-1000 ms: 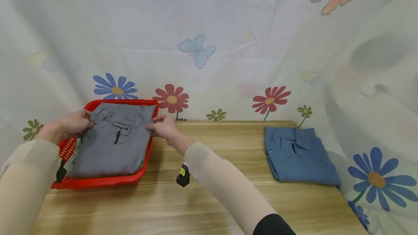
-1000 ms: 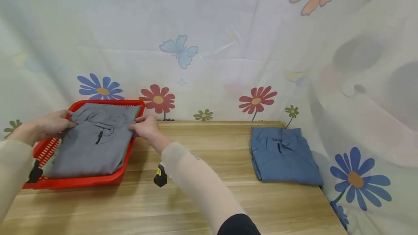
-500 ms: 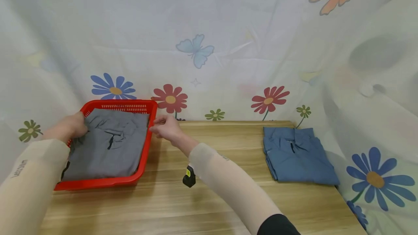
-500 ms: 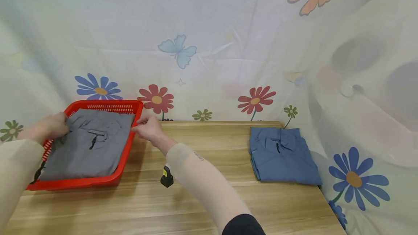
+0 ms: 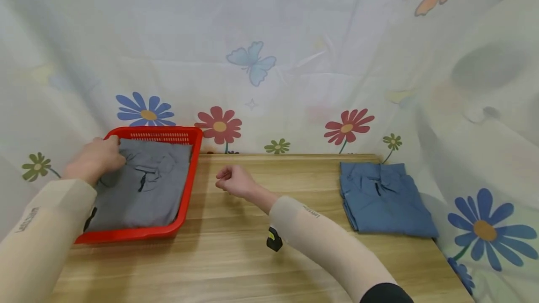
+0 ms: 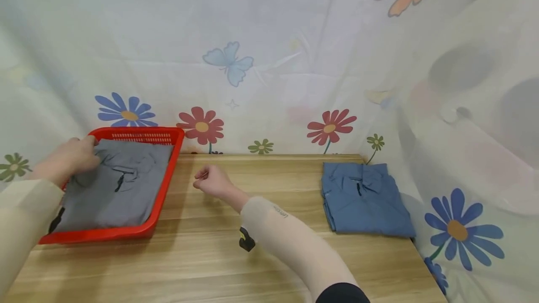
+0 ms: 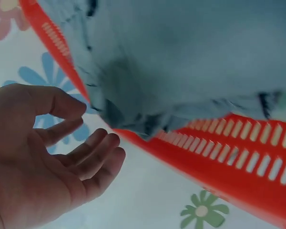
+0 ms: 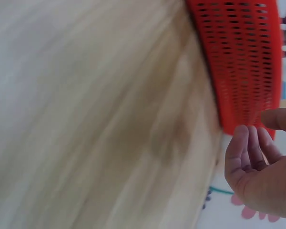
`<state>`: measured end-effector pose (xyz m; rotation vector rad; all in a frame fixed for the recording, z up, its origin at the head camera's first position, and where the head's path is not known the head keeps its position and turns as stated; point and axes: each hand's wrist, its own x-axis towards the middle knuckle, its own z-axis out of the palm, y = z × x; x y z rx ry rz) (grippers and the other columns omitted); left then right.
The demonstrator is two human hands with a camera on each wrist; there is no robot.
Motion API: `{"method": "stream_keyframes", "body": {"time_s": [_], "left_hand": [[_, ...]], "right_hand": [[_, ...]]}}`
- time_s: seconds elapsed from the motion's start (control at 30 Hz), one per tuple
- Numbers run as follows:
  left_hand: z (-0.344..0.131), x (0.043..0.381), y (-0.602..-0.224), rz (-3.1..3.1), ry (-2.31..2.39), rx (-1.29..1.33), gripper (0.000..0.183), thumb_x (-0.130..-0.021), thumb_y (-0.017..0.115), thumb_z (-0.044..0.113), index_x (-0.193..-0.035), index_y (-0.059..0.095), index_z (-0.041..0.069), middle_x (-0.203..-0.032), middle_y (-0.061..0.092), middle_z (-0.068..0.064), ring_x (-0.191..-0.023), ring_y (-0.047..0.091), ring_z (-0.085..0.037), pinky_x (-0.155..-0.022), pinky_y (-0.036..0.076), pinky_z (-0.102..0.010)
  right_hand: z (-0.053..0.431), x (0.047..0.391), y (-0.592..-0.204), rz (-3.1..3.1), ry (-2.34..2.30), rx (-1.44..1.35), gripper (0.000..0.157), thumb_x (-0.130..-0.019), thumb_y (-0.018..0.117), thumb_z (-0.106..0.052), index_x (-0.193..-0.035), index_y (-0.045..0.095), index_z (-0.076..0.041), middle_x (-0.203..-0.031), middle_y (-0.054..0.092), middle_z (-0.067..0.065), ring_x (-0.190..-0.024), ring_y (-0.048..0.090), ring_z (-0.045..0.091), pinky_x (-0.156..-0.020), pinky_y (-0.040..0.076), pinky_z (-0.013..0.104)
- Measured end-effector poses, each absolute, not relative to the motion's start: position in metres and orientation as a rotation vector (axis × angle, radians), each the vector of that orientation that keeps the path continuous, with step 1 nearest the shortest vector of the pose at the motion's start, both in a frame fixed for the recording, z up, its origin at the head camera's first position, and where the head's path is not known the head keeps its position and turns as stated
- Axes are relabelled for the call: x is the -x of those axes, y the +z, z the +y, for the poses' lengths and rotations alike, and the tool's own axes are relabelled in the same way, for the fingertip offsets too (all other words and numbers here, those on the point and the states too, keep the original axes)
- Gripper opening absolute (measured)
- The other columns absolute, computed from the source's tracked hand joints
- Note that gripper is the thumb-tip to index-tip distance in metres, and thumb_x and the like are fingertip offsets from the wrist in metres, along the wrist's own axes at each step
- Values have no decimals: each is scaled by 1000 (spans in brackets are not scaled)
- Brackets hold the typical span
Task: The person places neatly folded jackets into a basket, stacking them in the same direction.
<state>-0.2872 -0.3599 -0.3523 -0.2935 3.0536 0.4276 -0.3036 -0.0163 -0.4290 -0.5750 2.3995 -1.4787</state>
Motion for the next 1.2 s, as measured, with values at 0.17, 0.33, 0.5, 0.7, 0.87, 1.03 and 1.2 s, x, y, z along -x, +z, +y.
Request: {"method": "stream_keyframes", "body": {"time_s": [0.17,0.33,0.5,0.7,0.87,1.03,1.2], "left_hand": [[-352,286,-346,3075,457,166,64,-88,67,8,-135,34,-19,-122,39,-42,-107,41,-55,-84,46,-70],[-338,282,-336,3068,463,26,61,-91,68,12,-136,38,-18,-126,41,-42,-112,39,-55,-89,45,-71],[-319,276,-331,3067,474,-118,54,-93,67,13,-133,45,-16,-127,46,-41,-111,44,-54,-89,47,-70],[-294,269,-330,3047,538,-250,48,-95,65,14,-132,51,-13,-127,52,-39,-111,51,-53,-89,50,-68],[-273,264,-332,3007,601,-300,48,-95,67,16,-134,53,-8,-130,54,-35,-114,52,-50,-91,50,-67],[-253,255,-337,2987,629,-356,48,-94,71,18,-134,56,-4,-130,56,-31,-113,54,-46,-88,54,-61],[-234,247,-341,2948,644,-401,46,-95,71,19,-133,58,-3,-126,59,-29,-110,57,-43,-87,55,-58]], "right_hand": [[8,301,-436,2563,-1257,687,8,-94,70,-8,-101,70,-3,-86,66,0,-74,57,9,-66,47,22],[30,300,-439,2649,-1085,831,5,-94,69,-6,-97,70,-3,-84,64,-1,-74,56,8,-68,47,22],[50,294,-441,2679,-966,1016,3,-92,68,-4,-91,70,-2,-80,66,0,-72,58,7,-68,49,22],[75,283,-445,2683,-904,1119,4,-93,67,-3,-91,69,-3,-81,67,1,-71,60,9,-67,50,23],[96,275,-448,2700,-916,1112,3,-94,67,-4,-92,69,-3,-82,66,0,-73,60,11,-67,51,26],[115,267,-450,2748,-926,1016,10,-95,66,-4,-103,67,2,-87,64,2,-78,60,14,-70,52,30],[136,261,-449,2806,-944,873,17,-98,65,-5,-111,66,5,-99,66,11,-88,62,21,-78,54,39]]}}
